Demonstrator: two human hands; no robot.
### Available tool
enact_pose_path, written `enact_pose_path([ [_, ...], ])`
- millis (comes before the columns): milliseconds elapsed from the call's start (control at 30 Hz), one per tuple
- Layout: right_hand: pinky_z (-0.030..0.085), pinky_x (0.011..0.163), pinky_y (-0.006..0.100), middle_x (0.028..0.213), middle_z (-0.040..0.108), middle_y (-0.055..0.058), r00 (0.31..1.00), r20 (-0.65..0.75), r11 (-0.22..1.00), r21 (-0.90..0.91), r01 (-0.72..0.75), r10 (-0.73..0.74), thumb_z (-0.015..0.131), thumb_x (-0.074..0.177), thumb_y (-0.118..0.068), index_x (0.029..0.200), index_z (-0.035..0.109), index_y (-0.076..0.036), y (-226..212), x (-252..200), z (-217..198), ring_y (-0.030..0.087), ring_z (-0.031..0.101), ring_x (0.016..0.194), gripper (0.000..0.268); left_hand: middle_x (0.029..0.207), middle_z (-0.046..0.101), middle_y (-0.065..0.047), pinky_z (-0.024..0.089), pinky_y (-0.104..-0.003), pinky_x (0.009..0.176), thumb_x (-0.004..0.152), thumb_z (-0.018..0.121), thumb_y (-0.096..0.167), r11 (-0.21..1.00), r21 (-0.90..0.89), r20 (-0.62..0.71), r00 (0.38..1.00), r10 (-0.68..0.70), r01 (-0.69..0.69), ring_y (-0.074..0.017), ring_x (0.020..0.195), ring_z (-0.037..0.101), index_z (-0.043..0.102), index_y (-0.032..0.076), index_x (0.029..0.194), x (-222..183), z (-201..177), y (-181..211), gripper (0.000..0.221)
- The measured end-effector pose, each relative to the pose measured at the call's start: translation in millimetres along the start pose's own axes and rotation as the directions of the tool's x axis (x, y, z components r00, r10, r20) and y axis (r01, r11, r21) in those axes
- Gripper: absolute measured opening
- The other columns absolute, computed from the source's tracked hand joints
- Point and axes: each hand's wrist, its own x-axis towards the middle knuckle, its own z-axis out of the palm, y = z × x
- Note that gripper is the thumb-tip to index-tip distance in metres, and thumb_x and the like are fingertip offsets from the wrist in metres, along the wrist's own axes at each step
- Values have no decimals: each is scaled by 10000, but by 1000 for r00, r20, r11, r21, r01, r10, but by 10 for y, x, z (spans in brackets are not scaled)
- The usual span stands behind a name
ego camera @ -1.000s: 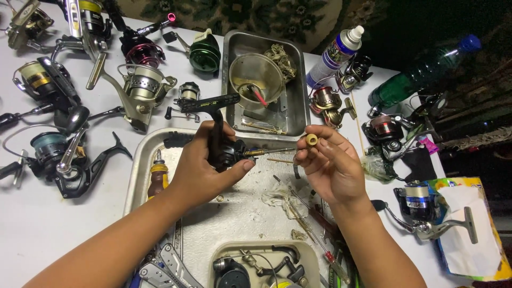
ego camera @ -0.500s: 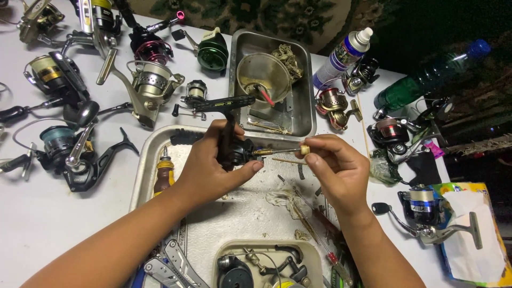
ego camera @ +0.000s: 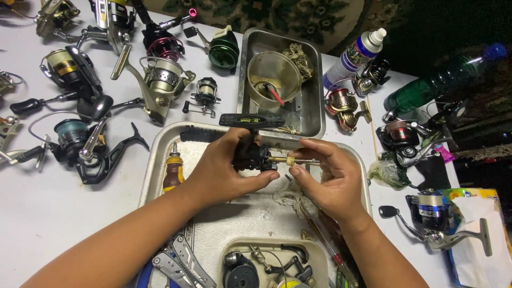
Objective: Assembling and repairing internal components of a fishing reel using a screwdriver and manual manipulation.
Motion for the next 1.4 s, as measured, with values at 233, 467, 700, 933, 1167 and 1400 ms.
enact_pose_path([
  [233, 593, 913, 361, 1004, 764, 176, 1000, -10, 1000, 11, -19, 19, 819, 795, 21, 1184, 653, 92, 84, -45, -2, 198, 736, 991, 429, 830, 717, -173, 536, -354, 456, 667, 928, 238, 1000, -2, -11, 1000, -2, 2, -301, 607, 669, 621, 38, 1044, -28, 9, -41, 526],
  [467, 579, 814, 446, 877, 765, 178, 993, 74, 993, -65, 101, -96, 844, 782, -14, 951, 750, 43, 35, 31, 82, 325, 738, 843, 202, 773, 683, -175, 524, -331, 410, 672, 933, 215, 996, -42, 36, 996, 78, -77, -284, 573, 659, 635, 6, 1012, -63, 7, -143, 498],
  [700, 566, 819, 454, 881, 764, 175, 988, 108, 989, -79, 121, -113, 816, 805, -31, 953, 760, 34, -25, 54, 89, 331, 727, 857, 171, 732, 654, -160, 516, -313, 383, 689, 925, 196, 990, -88, 64, 991, 116, -110, -276, 539, 646, 637, 10, 966, -52, 6, -103, 440],
  [933, 561, 787, 446, 883, 763, 180, 984, 116, 988, -51, 145, -139, 789, 833, -32, 961, 758, 35, -38, 73, 107, 331, 718, 835, 148, 796, 680, -182, 528, -325, 423, 713, 903, 188, 988, -140, 95, 992, 79, -65, -264, 569, 645, 609, -1, 1069, -15, -49, -32, 499],
  [1167, 559, 784, 464, 906, 769, 194, 984, 129, 991, -33, 128, -123, 767, 834, -34, 1049, 759, 52, -142, 68, 165, 341, 719, 842, 232, 1001, 690, -122, 598, -363, 739, 732, 905, 260, 938, -326, 211, 976, -47, 116, -217, 858, 669, 542, 99, 1190, 22, -105, -184, 606],
  [1400, 556, 779, 439, 896, 765, 181, 989, 128, 997, 35, 65, -69, 776, 837, -42, 1064, 755, 48, -172, 24, 184, 305, 710, 842, 244, 953, 689, -142, 548, -237, 512, 768, 868, 184, 641, -640, 390, 898, -204, 423, -123, 618, 616, 493, 55, 1274, -98, -109, -85, 642],
])
